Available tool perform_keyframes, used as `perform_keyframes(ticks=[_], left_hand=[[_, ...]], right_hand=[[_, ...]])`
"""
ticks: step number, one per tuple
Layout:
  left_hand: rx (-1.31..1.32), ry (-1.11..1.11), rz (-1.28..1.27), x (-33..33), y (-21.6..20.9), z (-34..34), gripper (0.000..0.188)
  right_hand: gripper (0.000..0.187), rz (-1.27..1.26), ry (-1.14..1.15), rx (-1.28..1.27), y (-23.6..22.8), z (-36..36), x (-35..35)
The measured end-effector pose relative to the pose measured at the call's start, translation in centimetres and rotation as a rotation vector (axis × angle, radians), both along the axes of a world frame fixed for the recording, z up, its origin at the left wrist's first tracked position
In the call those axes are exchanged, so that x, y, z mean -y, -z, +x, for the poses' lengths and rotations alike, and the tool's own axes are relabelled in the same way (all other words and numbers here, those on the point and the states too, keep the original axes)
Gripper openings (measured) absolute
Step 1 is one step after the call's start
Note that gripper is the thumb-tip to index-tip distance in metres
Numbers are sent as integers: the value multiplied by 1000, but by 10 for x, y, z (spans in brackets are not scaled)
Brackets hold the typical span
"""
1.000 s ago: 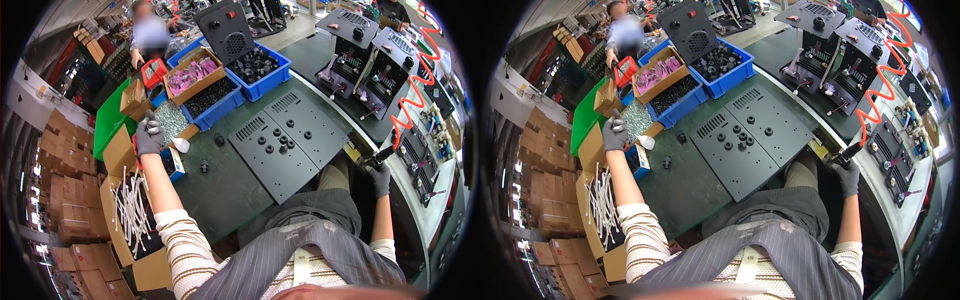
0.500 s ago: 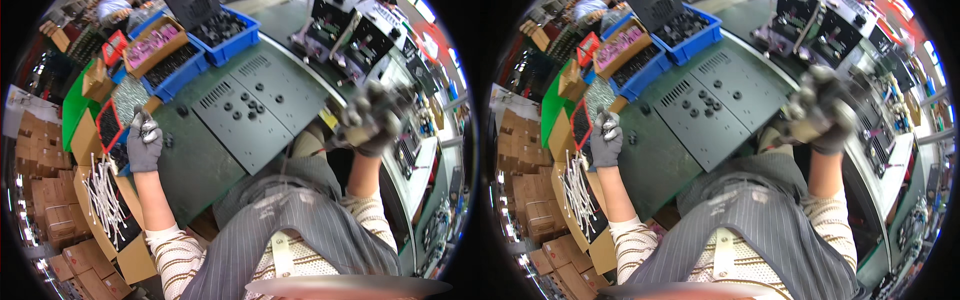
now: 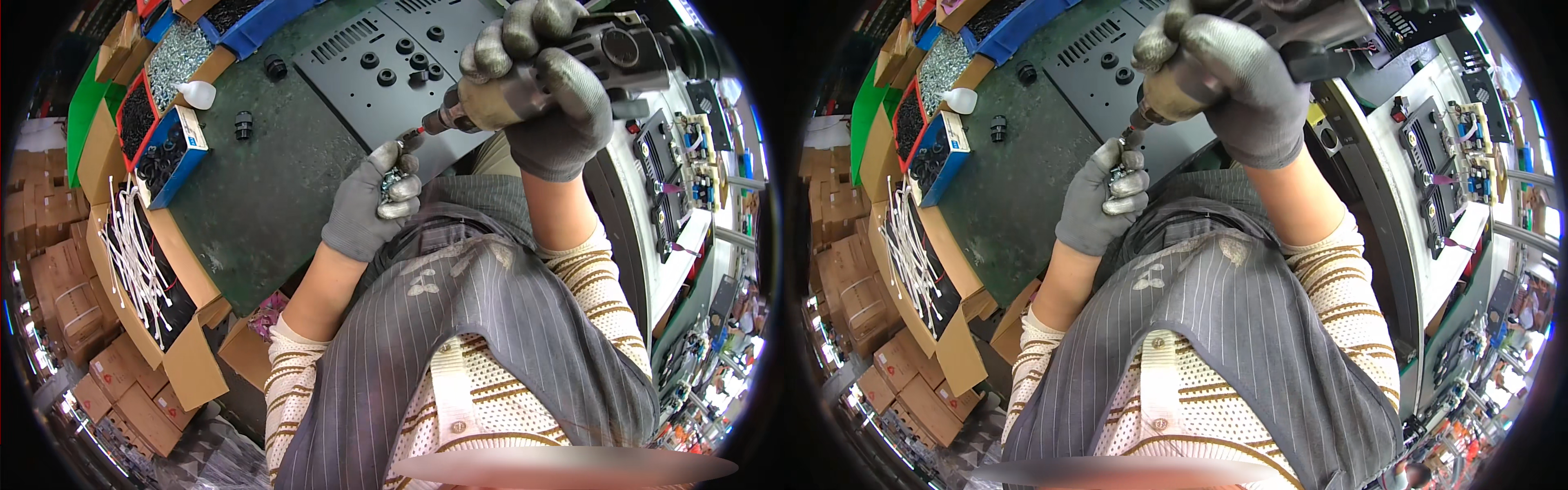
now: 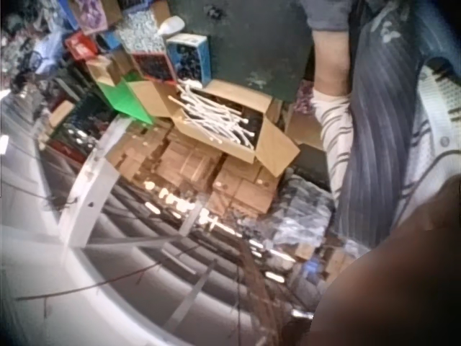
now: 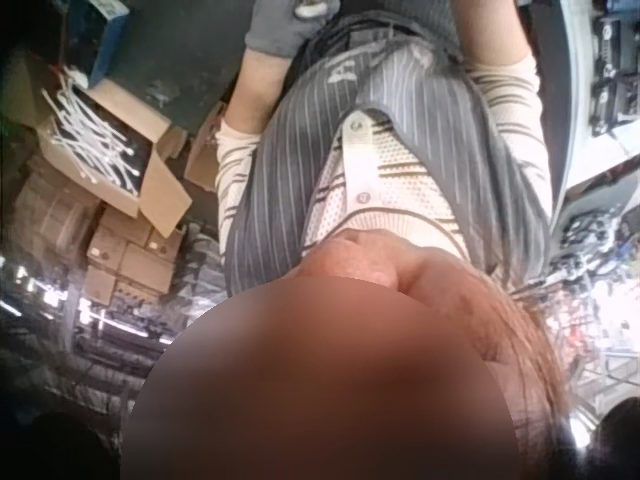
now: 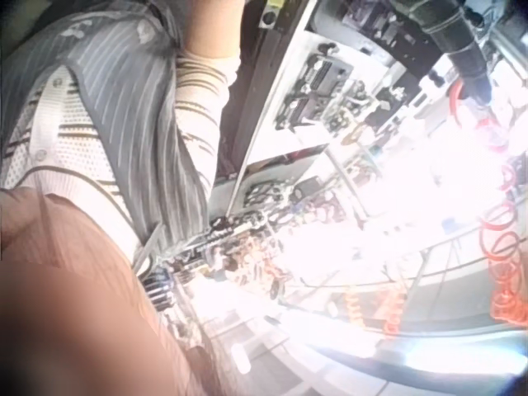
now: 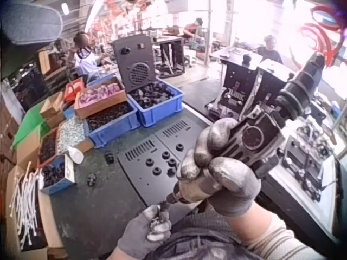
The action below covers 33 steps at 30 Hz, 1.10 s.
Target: Assembling a metal housing for electronic components by attaching panels and securing components using a pneumatic screwdriver.
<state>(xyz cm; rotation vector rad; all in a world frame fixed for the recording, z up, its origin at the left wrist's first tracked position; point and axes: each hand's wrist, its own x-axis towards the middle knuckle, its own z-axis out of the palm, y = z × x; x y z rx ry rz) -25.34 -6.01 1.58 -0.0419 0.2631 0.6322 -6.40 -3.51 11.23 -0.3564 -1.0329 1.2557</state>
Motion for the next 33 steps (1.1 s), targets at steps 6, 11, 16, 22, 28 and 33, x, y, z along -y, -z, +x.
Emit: perform_keyframes(ticks=[6,11,16,22,28,33], left_hand=[[-21,-31,2,2,1,3,24],[-98,5,8,3,-4,11,25],[-303,105,213,-2,-17,6,32],[-1413,-136,1229,-85,-20,-11,36],[-1914,171,1659,-149,-13,4,41],[-1877,-243,1477,-162,-18,-30,39]], right_hand=[[34,1,112,51,9,4,21],[30,62,24,-34,8,12,18],[31,73,-18,-182,19,37,7],[30,22,-25,-304,15,55,-14],[32,-112,137,-219,2,34,-36],[30,-199,143,-89,-7,14,-58]])
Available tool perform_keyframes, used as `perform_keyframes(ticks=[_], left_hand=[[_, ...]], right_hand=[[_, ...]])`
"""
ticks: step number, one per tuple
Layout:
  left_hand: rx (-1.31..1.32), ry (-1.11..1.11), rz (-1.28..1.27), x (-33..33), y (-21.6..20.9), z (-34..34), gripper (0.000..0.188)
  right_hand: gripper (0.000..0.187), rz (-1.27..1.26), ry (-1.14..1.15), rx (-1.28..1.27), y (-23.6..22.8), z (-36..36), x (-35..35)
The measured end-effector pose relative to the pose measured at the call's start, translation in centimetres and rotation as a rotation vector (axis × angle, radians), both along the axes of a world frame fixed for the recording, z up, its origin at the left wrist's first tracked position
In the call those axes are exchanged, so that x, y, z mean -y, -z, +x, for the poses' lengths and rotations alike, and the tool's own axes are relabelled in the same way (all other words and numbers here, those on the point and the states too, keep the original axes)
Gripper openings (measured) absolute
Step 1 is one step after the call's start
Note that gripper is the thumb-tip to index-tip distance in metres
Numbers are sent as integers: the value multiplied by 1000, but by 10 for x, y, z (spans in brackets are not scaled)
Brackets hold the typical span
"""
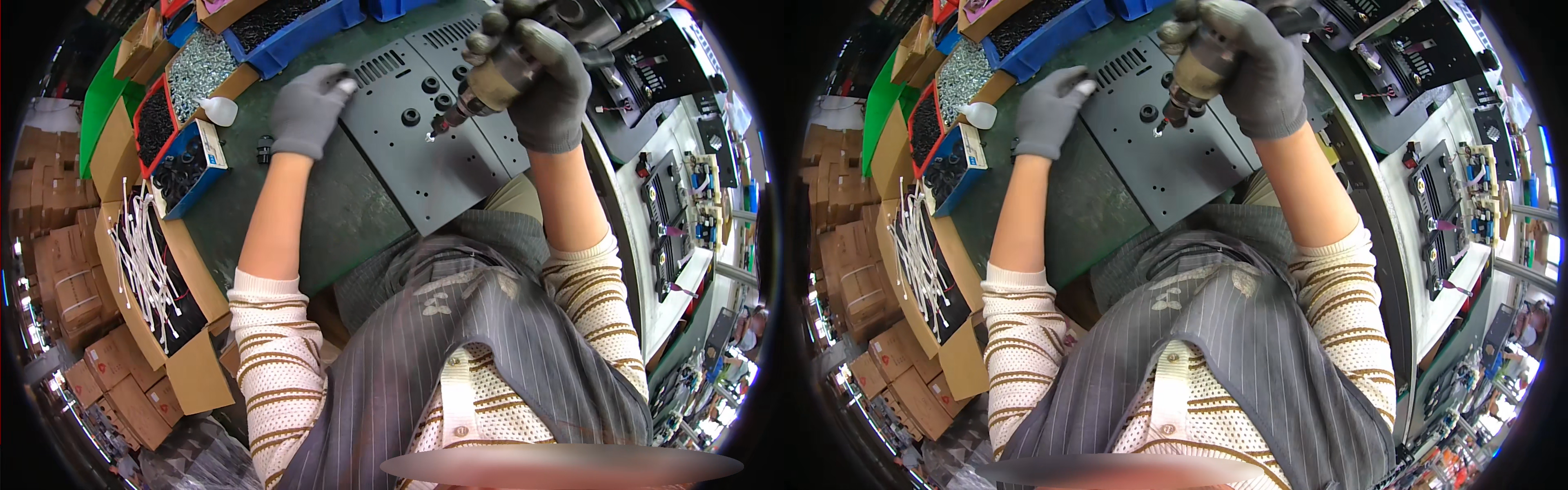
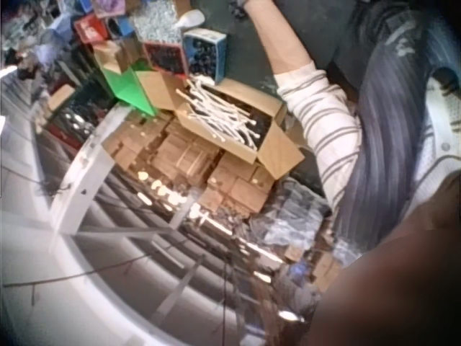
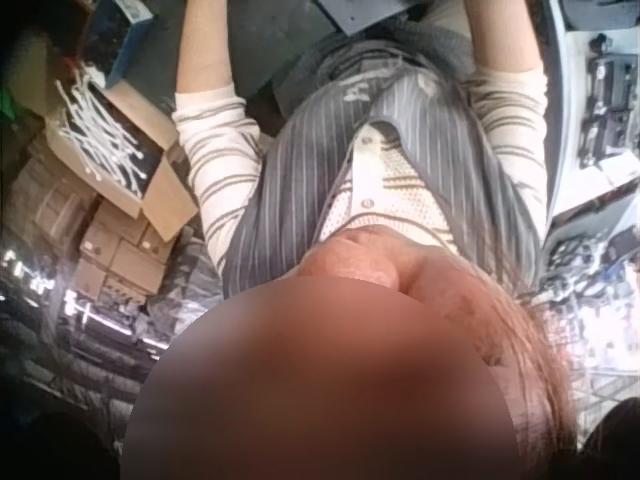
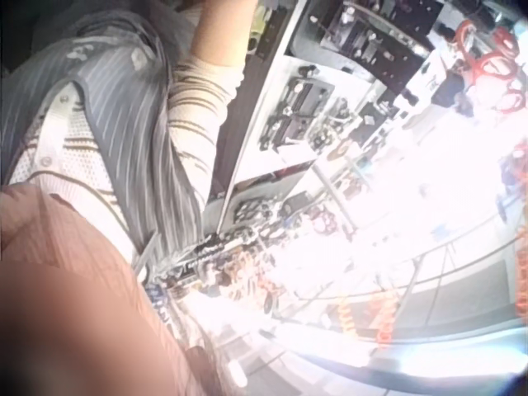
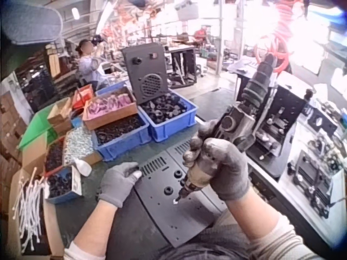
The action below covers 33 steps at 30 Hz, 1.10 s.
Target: Assembling a metal housing for electronic components by attaching panels and securing components using a pneumatic screwdriver.
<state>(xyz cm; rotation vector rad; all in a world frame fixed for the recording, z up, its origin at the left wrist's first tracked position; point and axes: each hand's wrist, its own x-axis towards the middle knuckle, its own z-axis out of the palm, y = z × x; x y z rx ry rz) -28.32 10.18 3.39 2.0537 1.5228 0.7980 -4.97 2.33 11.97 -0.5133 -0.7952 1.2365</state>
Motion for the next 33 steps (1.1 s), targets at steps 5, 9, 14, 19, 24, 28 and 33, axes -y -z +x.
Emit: perform_keyframes(ticks=[5,9,14,19,24,28,33], left_hand=[[-17,-117,-149,-2,2,-35,38],[-72,-40,-30,-2,15,-28,36],[-147,-14,-36,-7,21,-19,37],[-295,-11,2,-6,16,-20,31],[-346,-32,-23,-8,17,-18,29],[-392,-6,-13,-10,16,-17,30],[-389,-71,-47,-6,12,-14,32]], right_hand=[[25,2,104,190,-3,-29,-46],[20,109,54,258,-2,-58,-87],[18,17,-40,402,8,-93,-114],[23,200,26,674,33,-121,-135],[27,195,-10,779,50,-121,-142],[35,193,-201,636,58,-123,-144],[39,52,-385,548,54,-124,-137]])
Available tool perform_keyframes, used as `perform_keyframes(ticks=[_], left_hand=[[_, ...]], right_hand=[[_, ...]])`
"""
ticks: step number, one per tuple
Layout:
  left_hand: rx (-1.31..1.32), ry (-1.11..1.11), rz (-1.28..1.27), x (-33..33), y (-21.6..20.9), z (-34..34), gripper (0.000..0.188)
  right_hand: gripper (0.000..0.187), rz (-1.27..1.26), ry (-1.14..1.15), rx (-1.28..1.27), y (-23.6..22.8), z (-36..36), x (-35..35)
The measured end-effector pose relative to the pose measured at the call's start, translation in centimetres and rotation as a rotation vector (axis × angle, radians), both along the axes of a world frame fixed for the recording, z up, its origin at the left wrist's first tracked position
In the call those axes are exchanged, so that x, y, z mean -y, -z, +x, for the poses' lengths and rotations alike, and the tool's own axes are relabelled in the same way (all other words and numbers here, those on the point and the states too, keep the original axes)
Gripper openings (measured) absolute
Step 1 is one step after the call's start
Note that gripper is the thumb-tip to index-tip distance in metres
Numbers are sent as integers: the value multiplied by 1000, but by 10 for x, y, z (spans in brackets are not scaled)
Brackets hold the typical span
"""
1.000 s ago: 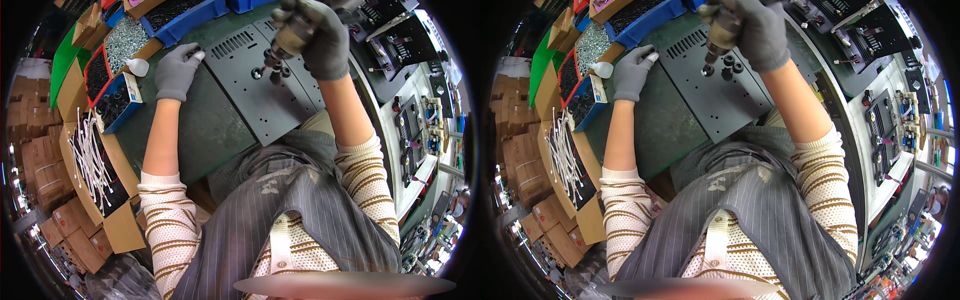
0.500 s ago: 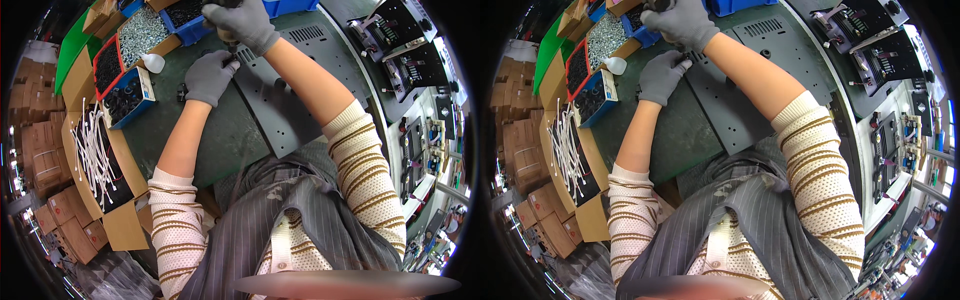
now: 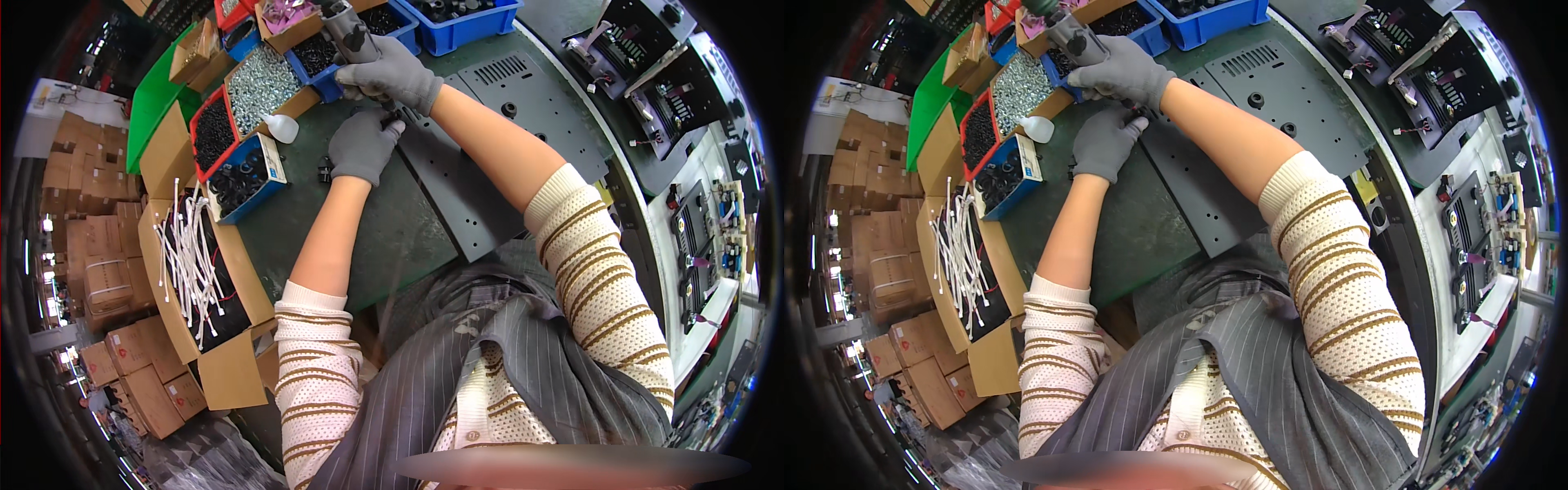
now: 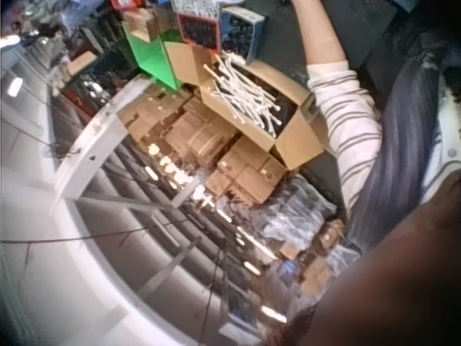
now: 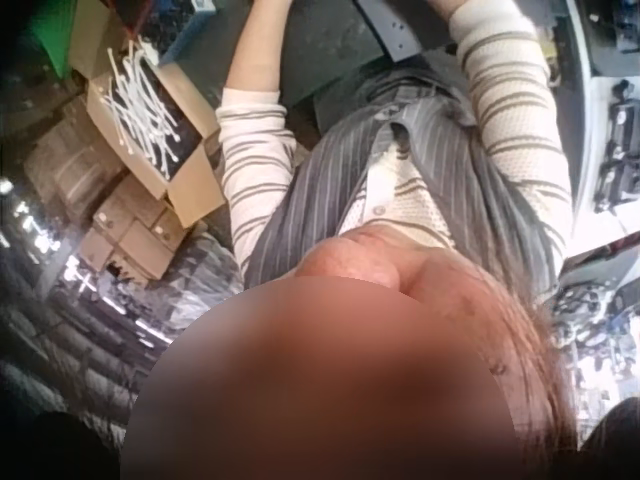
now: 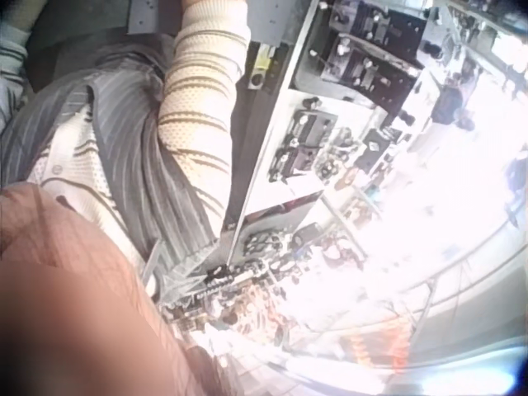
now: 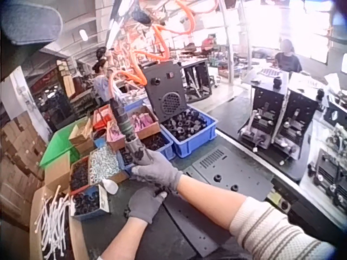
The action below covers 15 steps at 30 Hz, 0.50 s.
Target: Assembling a metal housing for electronic components by attaching panels and securing components using a pneumatic screwdriver.
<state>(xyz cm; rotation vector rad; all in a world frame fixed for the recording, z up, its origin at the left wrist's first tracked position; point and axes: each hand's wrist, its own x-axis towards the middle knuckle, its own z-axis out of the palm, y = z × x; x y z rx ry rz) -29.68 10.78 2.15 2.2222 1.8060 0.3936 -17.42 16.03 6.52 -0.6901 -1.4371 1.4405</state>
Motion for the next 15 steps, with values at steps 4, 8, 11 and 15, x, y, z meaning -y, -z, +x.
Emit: perform_keyframes(ticks=[4,8,11,15], left_hand=[[15,39,30,2,-1,2,31],[516,3,-24,2,-5,-9,26],[1975,-503,-760,9,-9,-19,24],[2086,-288,-975,43,-8,-15,22]], right_hand=[[34,76,203,-133,-30,5,26],[36,189,138,-205,-65,43,69],[38,119,127,-251,-71,67,103],[38,76,230,-376,-55,85,137]])
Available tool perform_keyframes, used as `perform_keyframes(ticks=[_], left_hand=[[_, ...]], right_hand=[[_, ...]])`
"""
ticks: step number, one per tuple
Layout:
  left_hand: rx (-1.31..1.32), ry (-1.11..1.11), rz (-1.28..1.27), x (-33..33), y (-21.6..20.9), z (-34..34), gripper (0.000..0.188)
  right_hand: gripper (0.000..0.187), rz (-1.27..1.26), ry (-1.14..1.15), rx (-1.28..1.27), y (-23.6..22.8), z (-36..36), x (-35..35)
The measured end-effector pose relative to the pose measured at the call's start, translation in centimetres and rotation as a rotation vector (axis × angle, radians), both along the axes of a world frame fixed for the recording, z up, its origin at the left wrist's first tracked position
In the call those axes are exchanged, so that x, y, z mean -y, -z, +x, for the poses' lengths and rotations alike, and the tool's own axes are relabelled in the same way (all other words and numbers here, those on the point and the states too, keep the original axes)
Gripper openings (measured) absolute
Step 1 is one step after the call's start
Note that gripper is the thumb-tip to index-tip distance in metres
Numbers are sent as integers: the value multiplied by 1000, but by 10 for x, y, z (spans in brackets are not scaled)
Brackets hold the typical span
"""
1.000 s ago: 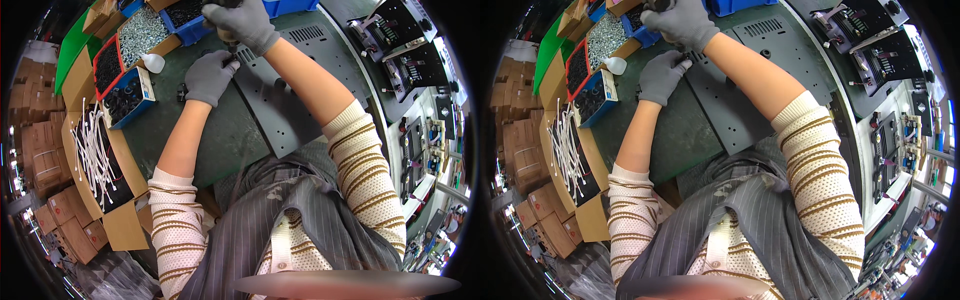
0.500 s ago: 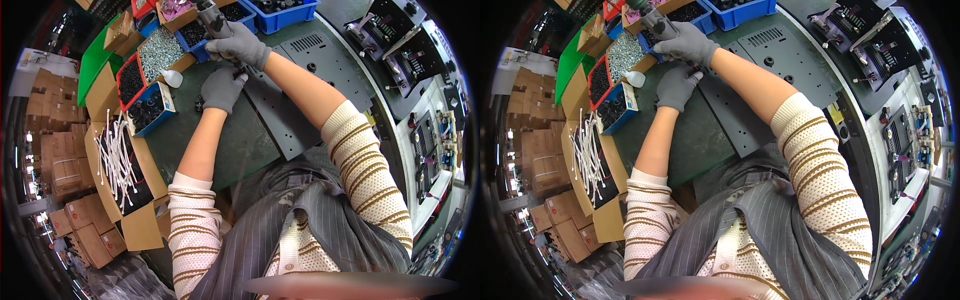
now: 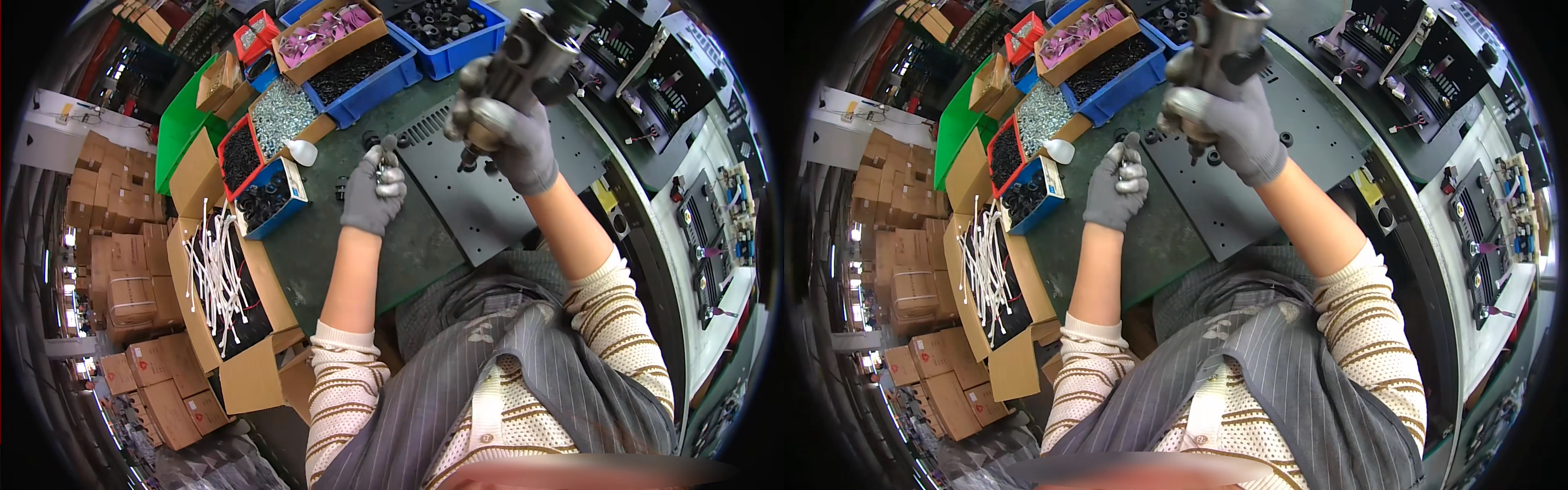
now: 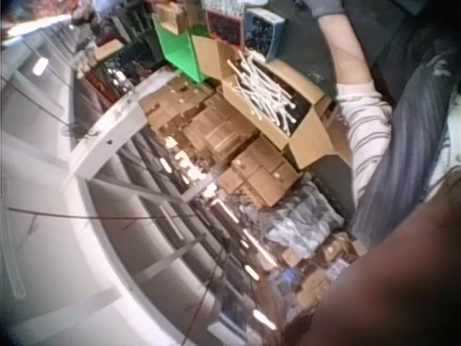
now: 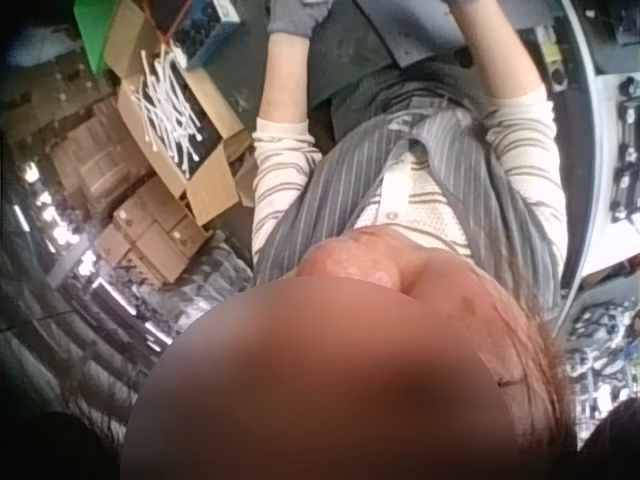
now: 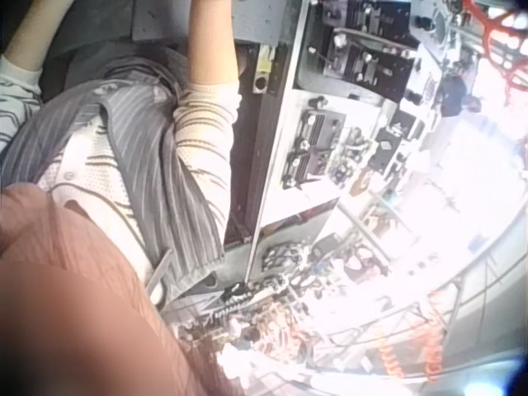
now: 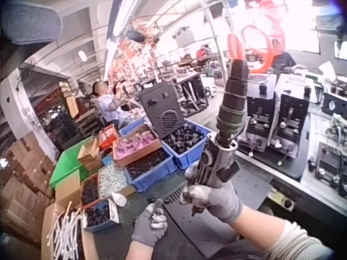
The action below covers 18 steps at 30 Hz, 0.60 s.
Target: Assembling a metal housing for electronic components by attaching panels and securing components using a pneumatic screwdriver.
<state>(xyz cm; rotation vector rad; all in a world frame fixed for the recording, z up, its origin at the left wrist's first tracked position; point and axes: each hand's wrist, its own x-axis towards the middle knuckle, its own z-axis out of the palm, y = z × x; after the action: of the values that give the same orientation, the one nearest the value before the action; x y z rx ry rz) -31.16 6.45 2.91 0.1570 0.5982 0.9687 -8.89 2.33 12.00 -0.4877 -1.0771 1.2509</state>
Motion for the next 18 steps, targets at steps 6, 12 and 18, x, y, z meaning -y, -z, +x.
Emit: perform_keyframes(ticks=[6,12,18], left_hand=[[-153,-14,78,41,0,26,23],[353,299,278,73,8,54,52],[655,400,191,96,7,86,60]], right_hand=[[40,43,50,-171,17,18,25],[35,137,-38,-404,10,25,40],[36,-12,103,-649,1,20,54]])
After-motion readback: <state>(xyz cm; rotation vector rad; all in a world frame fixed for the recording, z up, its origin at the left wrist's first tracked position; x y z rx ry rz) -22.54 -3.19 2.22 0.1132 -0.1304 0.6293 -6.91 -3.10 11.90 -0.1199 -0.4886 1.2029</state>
